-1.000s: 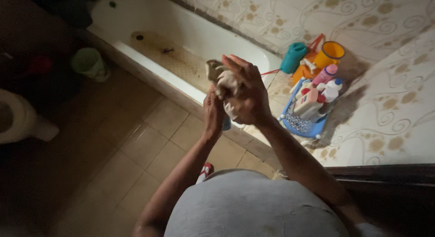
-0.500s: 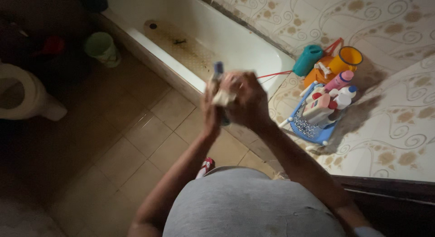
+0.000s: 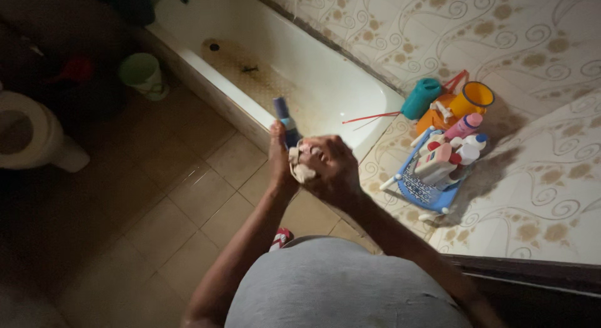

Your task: The person wipes down various toiletry bottles and a small tube using a cloth and then reorganizes them on a blue plastic tray.

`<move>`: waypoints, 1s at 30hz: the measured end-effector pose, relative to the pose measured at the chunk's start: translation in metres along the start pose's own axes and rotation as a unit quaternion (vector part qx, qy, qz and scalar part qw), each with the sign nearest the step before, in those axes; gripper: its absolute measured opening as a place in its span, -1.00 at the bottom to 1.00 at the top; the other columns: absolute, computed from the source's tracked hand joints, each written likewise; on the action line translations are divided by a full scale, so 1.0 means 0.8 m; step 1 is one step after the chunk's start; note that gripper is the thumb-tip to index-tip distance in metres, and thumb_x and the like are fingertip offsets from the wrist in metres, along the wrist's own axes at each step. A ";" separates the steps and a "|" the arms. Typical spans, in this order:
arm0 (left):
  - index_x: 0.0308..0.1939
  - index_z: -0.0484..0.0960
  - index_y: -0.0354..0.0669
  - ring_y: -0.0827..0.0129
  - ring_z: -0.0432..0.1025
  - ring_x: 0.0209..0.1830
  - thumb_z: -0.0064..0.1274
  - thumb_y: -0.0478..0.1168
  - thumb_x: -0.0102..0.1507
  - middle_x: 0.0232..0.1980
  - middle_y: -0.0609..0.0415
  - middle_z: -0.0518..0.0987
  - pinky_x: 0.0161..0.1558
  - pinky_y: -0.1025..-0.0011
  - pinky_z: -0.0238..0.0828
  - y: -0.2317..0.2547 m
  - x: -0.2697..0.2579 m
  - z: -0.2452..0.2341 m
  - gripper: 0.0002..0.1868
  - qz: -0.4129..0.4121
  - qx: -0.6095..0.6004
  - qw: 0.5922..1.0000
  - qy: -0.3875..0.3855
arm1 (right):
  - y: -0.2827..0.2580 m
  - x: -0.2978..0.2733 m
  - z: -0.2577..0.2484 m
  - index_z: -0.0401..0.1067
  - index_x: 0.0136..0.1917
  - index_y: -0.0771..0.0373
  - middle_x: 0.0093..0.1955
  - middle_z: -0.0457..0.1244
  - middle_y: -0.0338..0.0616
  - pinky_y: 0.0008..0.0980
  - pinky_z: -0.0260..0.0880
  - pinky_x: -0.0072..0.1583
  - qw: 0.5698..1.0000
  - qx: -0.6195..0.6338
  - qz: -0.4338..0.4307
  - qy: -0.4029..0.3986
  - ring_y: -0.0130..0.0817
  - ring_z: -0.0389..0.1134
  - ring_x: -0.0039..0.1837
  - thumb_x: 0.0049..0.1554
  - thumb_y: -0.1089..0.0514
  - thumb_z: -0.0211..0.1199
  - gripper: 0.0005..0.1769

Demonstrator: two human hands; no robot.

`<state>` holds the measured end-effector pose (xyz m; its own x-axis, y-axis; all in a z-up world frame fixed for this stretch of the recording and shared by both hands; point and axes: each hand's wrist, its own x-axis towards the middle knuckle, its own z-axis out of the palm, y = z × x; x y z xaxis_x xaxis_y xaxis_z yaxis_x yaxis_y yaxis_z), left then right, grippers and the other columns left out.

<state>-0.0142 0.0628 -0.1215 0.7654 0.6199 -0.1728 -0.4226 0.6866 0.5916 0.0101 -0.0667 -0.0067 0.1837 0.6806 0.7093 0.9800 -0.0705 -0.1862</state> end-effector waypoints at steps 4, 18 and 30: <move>0.09 0.49 -0.01 0.56 0.45 -0.19 -0.33 0.22 0.38 -0.14 0.21 0.55 -0.17 0.51 0.50 -0.009 -0.015 0.036 -0.50 0.006 0.092 0.996 0.012 | 0.041 0.029 0.003 0.47 0.04 0.26 0.12 0.32 -0.02 -0.20 0.43 0.12 0.998 -0.033 0.027 0.040 -0.12 0.35 0.12 0.03 0.16 0.49 -0.66; 0.03 0.28 -0.13 0.40 0.28 -0.24 -0.15 0.20 0.47 -0.16 0.08 0.32 -0.36 0.39 0.37 0.015 0.022 0.003 -0.55 0.181 0.170 0.969 0.021 | 0.005 -0.040 0.015 0.37 0.11 0.18 0.18 0.29 -0.11 -0.25 0.44 0.16 0.987 0.113 0.115 0.003 -0.13 0.34 0.20 -0.11 0.16 0.46 -0.48; 0.07 0.46 -0.17 0.29 0.49 -0.30 0.01 0.24 0.35 -0.23 -0.02 0.57 -0.27 0.30 0.44 0.020 -0.054 0.083 -0.46 0.141 0.453 0.878 -0.067 | 0.092 -0.003 0.004 0.40 0.22 0.30 0.08 0.38 -0.08 -0.19 0.49 0.16 0.894 0.272 0.328 0.137 -0.14 0.44 0.10 0.13 0.19 0.22 -0.62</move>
<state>-0.0213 0.0218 -0.0523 0.7688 0.6240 0.1399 -0.0916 -0.1091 0.9898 0.0818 -0.0711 -0.0240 0.7904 0.4132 0.4522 0.4858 0.0269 -0.8737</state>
